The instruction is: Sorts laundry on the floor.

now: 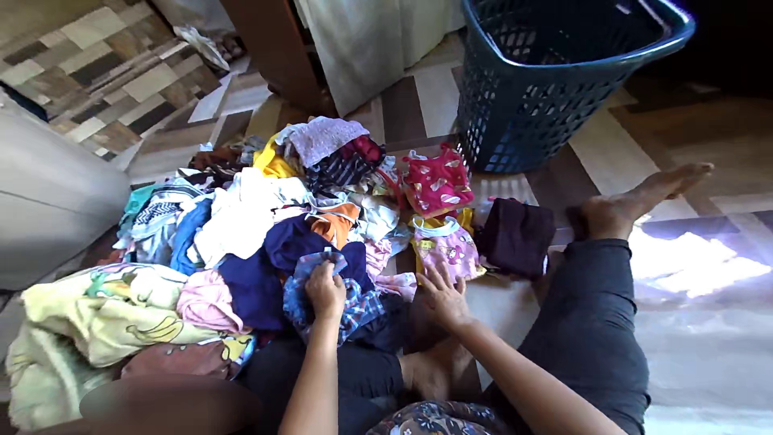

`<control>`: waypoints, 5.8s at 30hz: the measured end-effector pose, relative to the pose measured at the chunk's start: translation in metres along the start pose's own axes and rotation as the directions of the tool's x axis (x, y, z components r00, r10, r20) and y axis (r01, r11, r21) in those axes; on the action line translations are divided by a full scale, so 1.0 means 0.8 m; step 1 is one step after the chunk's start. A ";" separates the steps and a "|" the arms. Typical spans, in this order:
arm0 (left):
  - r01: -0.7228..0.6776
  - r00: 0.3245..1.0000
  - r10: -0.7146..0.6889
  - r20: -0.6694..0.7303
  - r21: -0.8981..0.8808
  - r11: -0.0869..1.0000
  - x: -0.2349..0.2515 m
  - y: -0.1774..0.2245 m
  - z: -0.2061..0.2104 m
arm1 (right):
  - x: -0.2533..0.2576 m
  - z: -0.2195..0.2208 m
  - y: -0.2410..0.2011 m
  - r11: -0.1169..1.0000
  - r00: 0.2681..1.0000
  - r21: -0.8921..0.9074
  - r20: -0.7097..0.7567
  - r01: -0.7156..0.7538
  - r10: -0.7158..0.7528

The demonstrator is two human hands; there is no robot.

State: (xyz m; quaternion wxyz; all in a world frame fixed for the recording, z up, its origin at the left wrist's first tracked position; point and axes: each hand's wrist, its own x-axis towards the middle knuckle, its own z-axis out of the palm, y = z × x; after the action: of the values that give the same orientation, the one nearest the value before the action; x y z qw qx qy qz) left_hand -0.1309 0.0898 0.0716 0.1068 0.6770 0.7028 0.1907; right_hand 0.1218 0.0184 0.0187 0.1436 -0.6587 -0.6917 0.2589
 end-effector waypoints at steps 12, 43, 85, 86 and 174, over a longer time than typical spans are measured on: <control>0.004 0.767 0.214 0.604 -0.339 0.941 -0.026 0.045 -0.047 | 0.006 0.023 0.021 0.991 0.992 -0.109 0.086 -0.081 0.090; 0.085 0.989 -0.078 -0.130 0.054 0.995 0.042 -0.059 0.040 | 0.078 -0.083 0.061 0.882 0.905 0.209 0.049 -0.422 0.422; 0.020 0.972 -0.030 -0.233 -0.045 0.999 0.050 -0.068 0.049 | 0.093 -0.223 0.035 0.739 0.499 0.417 -0.857 0.528 0.127; 0.013 0.971 -0.023 -0.239 -0.045 0.999 0.051 -0.069 0.049 | 0.110 -0.233 0.033 0.781 0.403 0.248 -0.915 0.573 -0.005; 0.015 0.946 -0.038 -0.322 -0.075 0.997 0.068 -0.073 0.065 | 0.294 -0.153 0.036 0.901 0.924 -0.204 -0.061 -0.382 0.378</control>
State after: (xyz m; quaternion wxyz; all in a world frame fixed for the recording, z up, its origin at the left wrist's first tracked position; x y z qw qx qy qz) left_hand -0.1663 0.1493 0.0063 0.0170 0.6228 0.7127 0.3225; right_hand 0.1903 0.2708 0.0705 0.0260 -0.7949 -0.5722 0.2002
